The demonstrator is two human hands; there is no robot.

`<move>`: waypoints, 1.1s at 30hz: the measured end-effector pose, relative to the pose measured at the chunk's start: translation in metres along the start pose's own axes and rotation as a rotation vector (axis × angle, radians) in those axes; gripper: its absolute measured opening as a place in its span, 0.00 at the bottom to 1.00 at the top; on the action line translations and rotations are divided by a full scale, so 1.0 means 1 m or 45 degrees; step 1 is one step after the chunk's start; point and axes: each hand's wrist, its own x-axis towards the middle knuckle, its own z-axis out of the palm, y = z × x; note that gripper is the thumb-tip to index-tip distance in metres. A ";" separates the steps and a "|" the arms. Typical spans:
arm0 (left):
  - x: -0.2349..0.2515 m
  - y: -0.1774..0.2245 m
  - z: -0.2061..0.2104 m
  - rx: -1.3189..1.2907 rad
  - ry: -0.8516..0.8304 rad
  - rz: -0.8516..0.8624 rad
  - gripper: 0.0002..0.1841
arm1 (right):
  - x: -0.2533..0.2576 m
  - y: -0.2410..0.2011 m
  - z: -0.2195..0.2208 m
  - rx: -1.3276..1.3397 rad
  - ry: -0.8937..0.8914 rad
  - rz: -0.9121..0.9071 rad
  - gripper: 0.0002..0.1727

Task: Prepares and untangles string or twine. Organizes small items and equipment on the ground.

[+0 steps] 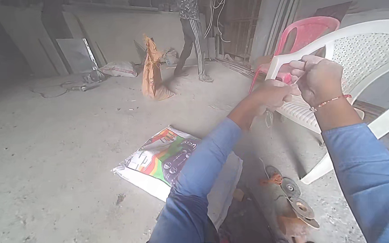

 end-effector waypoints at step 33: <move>0.006 -0.009 0.019 -0.286 0.097 0.226 0.09 | -0.013 -0.045 -0.044 -1.687 -0.499 -1.079 0.14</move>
